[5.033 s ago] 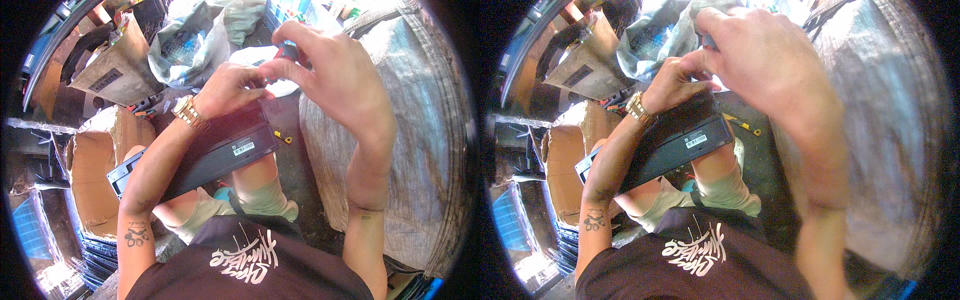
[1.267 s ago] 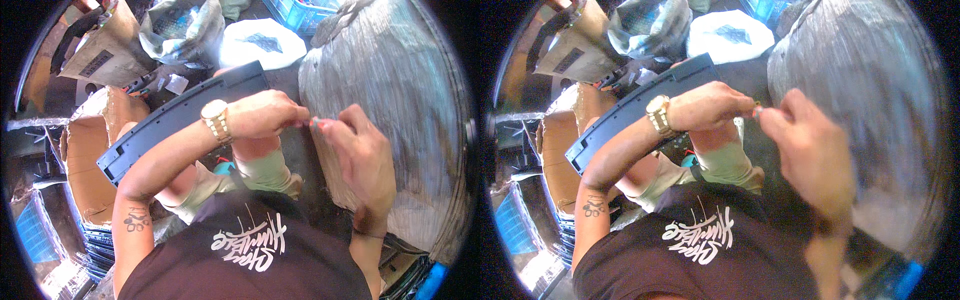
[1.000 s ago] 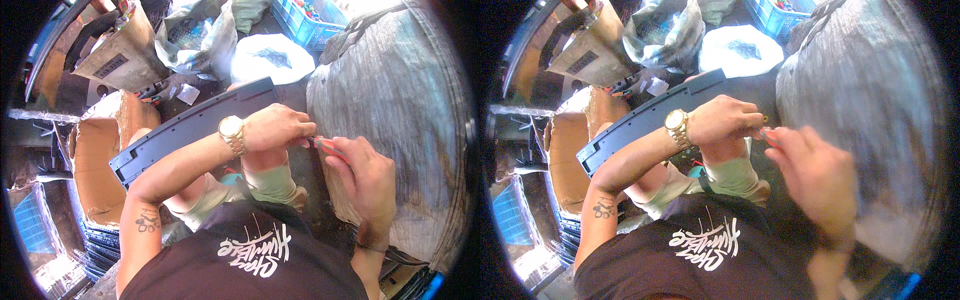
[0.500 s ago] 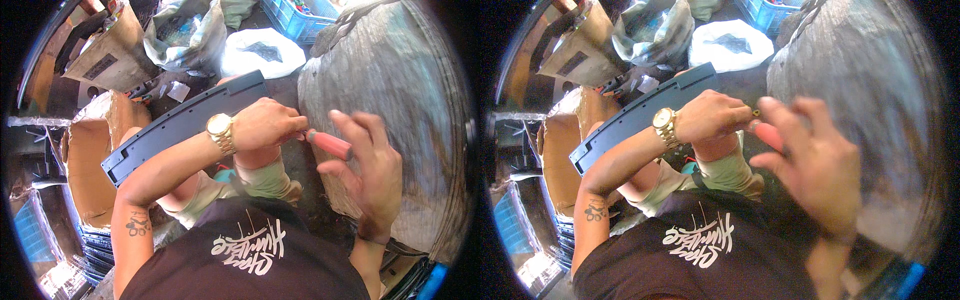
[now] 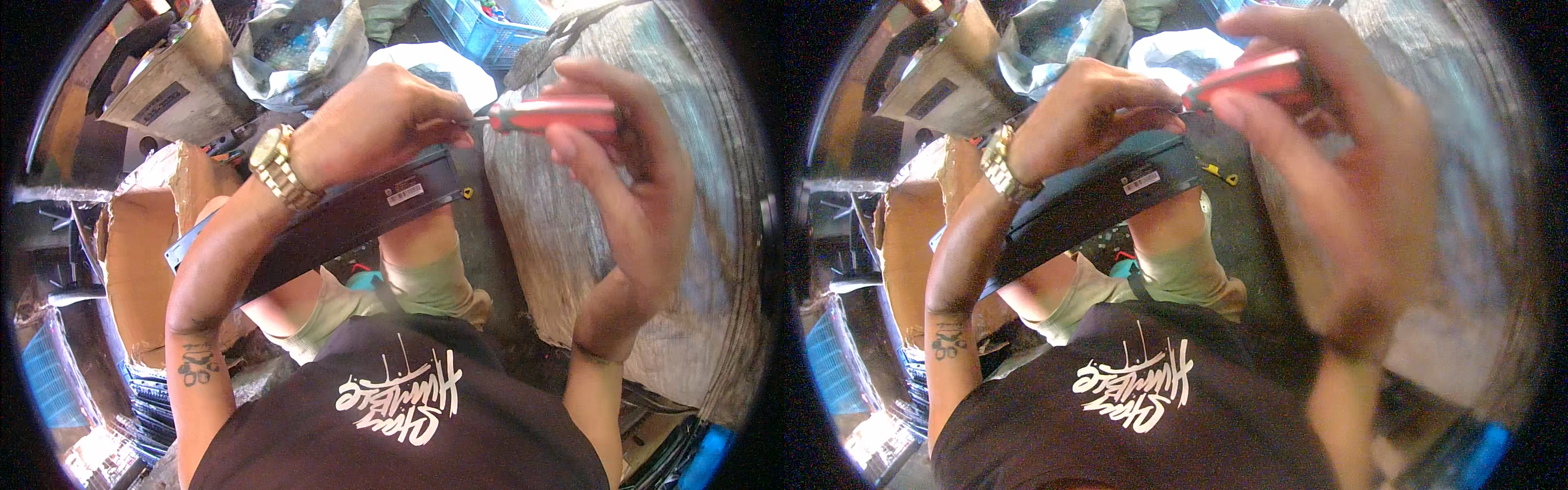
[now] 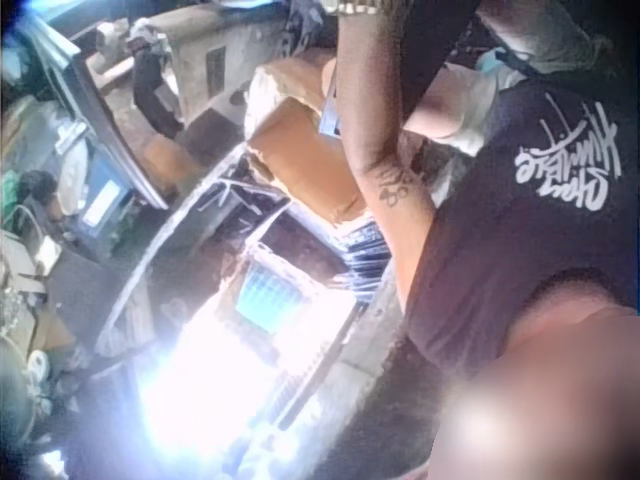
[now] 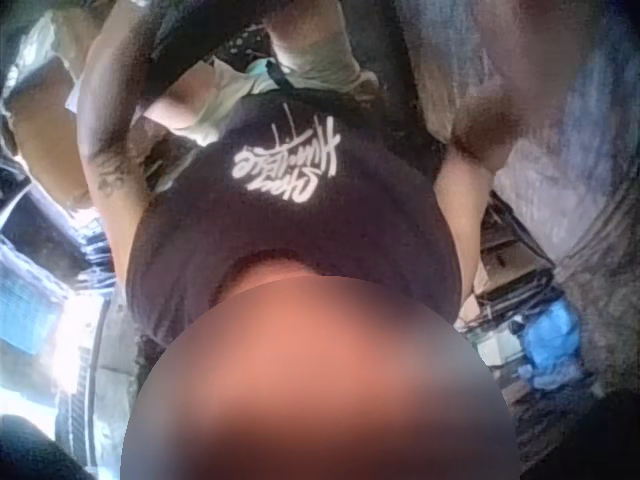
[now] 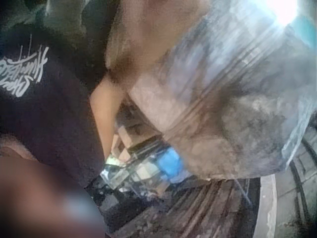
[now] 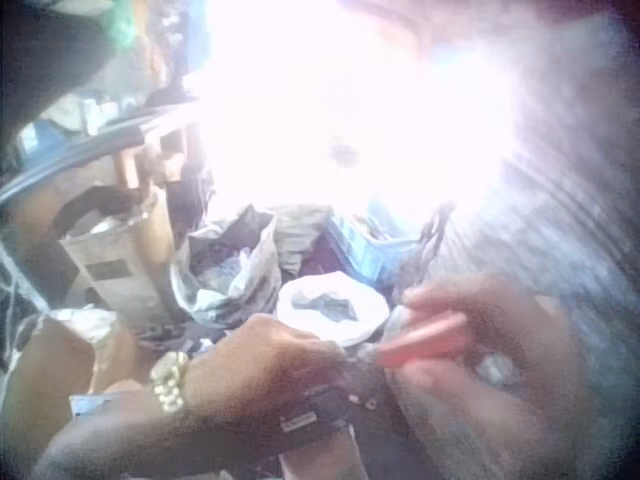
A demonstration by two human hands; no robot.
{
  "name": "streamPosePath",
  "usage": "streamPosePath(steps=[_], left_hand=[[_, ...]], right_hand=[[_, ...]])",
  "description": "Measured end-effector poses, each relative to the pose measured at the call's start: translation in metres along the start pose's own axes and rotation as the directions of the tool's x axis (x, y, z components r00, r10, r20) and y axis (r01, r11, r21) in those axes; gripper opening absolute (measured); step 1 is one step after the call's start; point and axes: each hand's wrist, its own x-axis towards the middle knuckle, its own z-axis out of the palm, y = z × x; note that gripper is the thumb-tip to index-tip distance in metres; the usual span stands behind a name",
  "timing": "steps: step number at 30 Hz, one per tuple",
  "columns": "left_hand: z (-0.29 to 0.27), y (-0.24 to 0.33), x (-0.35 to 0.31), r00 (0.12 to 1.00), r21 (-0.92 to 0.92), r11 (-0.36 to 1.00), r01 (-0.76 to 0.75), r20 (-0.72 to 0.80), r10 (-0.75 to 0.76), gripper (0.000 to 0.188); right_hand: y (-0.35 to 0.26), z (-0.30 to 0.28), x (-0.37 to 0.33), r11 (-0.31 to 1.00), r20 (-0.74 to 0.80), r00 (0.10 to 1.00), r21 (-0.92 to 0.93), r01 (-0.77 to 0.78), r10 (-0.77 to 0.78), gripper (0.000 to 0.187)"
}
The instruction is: The person uses a screwdriver to remove screws from the back of a black electronic device, then detaches a metal plate and places it into a cardboard box. The person continues to remove additional screws from the device.
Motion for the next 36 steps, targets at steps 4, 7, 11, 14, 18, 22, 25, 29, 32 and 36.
streamPosePath(steps=[4, 7, 11, 14, 18, 22, 25, 29, 32, 36], left_hand=[[-0.015, 0.000, -0.017, 0.992, -0.113, 0.985, 0.130, 0.012, -0.129, 0.016], [-0.006, 0.001, -0.032, 0.978, -0.178, 0.962, 0.208, 0.053, -0.201, 0.021], [0.014, -0.001, -0.043, 0.975, -0.243, 0.945, 0.218, 0.004, -0.223, 0.024], [0.017, -0.004, -0.048, 0.975, -0.199, 0.954, 0.222, 0.019, -0.223, 0.025], [0.018, -0.006, -0.056, 0.966, -0.229, 0.939, 0.256, 0.043, -0.253, 0.025], [0.020, -0.010, -0.062, 0.972, -0.238, 0.943, 0.233, 0.033, -0.232, 0.025], [0.021, -0.013, -0.065, 0.970, -0.231, 0.942, 0.243, 0.042, -0.240, 0.020], [0.022, -0.011, -0.069, 0.975, -0.197, 0.955, 0.220, 0.046, -0.215, 0.018], [0.020, -0.009, -0.072, 0.974, -0.133, 0.969, 0.208, 0.120, -0.193, 0.020], [0.018, -0.007, -0.071, 0.997, -0.249, 0.966, 0.074, 0.021, -0.071, 0.019]], right_hand=[[0.003, 0.019, 0.024, 0.996, 0.063, 0.994, 0.007, 0.093, -0.093, 0.039], [0.000, 0.031, 0.030, 0.978, 0.122, 0.974, -0.050, 0.201, -0.193, 0.036], [-0.003, 0.039, 0.028, 0.932, 0.236, 0.932, -0.169, 0.320, -0.277, 0.034], [-0.002, 0.041, 0.026, 0.924, 0.251, 0.923, -0.176, 0.339, -0.291, 0.032], [0.004, 0.045, 0.023, 0.929, 0.247, 0.923, -0.148, 0.338, -0.296, 0.030], [0.007, 0.052, 0.022, 0.932, 0.256, 0.923, -0.149, 0.332, -0.288, 0.027], [0.006, 0.056, 0.022, 0.939, 0.258, 0.928, -0.148, 0.312, -0.268, 0.029], [-0.001, 0.054, 0.023, 0.900, 0.350, 0.903, -0.263, 0.348, -0.247, 0.023], [-0.008, 0.050, 0.024, 0.824, 0.470, 0.859, -0.392, 0.409, -0.202, 0.023], [-0.020, 0.049, 0.025, 0.785, 0.520, 0.783, -0.302, 0.541, -0.340, 0.021]])
